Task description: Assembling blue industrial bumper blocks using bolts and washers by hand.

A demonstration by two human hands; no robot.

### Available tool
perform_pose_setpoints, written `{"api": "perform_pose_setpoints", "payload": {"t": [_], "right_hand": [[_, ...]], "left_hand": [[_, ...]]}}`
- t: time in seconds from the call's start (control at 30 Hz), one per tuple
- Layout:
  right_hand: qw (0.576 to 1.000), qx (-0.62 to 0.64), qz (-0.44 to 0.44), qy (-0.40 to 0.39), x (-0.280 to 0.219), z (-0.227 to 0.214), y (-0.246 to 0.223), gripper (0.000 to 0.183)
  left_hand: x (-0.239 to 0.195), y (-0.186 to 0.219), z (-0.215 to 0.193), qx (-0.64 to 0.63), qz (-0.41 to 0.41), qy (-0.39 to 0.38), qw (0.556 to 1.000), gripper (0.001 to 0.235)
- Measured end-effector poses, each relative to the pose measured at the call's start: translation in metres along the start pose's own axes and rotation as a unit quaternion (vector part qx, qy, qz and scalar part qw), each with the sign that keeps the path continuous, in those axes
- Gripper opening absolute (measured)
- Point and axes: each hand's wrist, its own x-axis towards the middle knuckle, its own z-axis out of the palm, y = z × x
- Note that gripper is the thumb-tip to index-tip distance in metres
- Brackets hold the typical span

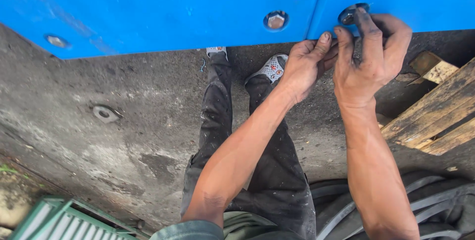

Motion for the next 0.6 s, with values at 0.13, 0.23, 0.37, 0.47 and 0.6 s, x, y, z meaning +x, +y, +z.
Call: {"api": "perform_pose_setpoints", "payload": {"t": [0.13, 0.23, 0.37, 0.47, 0.6], "right_hand": [[0.997, 0.010, 0.072, -0.006, -0.011, 0.004, 0.000, 0.027], [0.994, 0.006, 0.108, -0.011, -0.010, 0.008, -0.004, 0.024], [0.991, -0.022, 0.130, -0.017, -0.003, 0.007, -0.016, 0.023], [0.980, -0.043, 0.193, -0.019, -0.022, 0.022, -0.015, 0.021], [0.965, -0.144, 0.215, -0.027, -0.026, 0.035, -0.017, 0.029]], "left_hand": [[-0.006, -0.001, -0.001, -0.035, -0.021, 0.009, 0.999, 0.039], [-0.007, -0.003, -0.005, -0.039, -0.035, 0.014, 0.998, 0.037], [-0.015, 0.001, -0.007, -0.039, -0.064, 0.024, 0.997, 0.034], [-0.017, 0.003, -0.009, -0.043, -0.096, 0.038, 0.994, 0.034], [-0.019, 0.007, -0.013, -0.037, -0.123, 0.060, 0.990, 0.033]]}}
